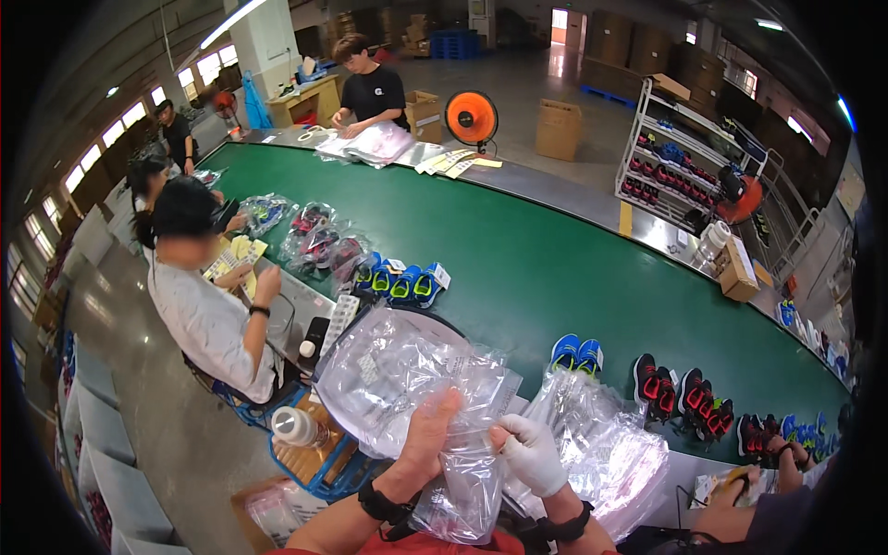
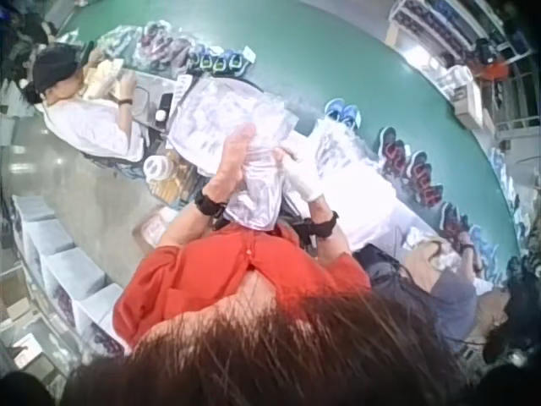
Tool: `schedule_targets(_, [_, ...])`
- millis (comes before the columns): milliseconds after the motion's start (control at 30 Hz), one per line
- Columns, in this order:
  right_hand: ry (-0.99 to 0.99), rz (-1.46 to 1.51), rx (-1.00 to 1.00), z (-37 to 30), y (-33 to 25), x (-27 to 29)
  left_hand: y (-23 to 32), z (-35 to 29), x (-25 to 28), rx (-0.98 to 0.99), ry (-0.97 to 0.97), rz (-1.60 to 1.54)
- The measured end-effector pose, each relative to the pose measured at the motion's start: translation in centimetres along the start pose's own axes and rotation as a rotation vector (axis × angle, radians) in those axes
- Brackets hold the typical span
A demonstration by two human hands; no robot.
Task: The person picks up pairs of sneakers from a moving conveyor belt and places them into clear plastic bags. The person then places the packaged shoes into a cardboard box on the floor. The task is performed repeatedly in a warehouse setting.
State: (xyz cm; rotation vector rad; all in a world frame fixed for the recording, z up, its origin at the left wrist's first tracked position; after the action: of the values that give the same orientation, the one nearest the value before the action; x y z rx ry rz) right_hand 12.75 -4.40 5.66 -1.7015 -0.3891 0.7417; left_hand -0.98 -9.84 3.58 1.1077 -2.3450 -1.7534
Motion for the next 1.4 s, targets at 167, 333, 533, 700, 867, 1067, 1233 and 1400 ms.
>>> schedule_targets(167, [0.105,0.043,-0.013,1.2,-0.1,0.4,1.4,1.9,0.6,0.058,0.017,0.065])
schedule_targets(333, [0.292,0.241,0.071,1.9,-0.2,5.2,2.0,3.7,1.0,0.115,-0.067,0.003])
schedule_targets(533, [0.443,-0.554,0.221,1.6,-0.7,11.3,3.1,4.7,-1.6,-0.192,0.026,0.484])
schedule_targets(700, [0.394,-0.949,0.646,-0.8,-5.8,6.4,2.2,6.8,-1.4,-0.509,0.144,0.851])
schedule_targets(867, [-0.003,-0.94,0.156,1.6,2.0,7.2,-3.9,-0.9,-10.9,-0.434,-0.524,1.004])
schedule_targets(1067, [0.066,-0.955,0.014,3.2,-0.9,11.1,-3.2,-4.8,-13.1,-0.45,-0.823,0.82])
schedule_targets(1233, [-0.042,-1.051,-0.054,6.6,-0.6,8.5,-2.5,-1.0,-8.0,-0.291,-0.889,0.924])
schedule_targets(1400, [-0.504,-1.247,-0.009,9.3,-0.9,-0.8,10.2,9.3,0.0,-0.561,-0.226,0.815])
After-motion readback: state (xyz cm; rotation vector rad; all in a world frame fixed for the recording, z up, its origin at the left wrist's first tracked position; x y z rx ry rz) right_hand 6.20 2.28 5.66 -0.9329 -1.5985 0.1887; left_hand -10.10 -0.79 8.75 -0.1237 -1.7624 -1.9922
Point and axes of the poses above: each hand's wrist, its own z-axis towards the middle knuckle, its own x-axis out of the back of the hand, y = z × x, the point moved 5 cm from there along z, towards the middle knuckle, and after that the axes turned 12 degrees about z, right-handed, at the moved point
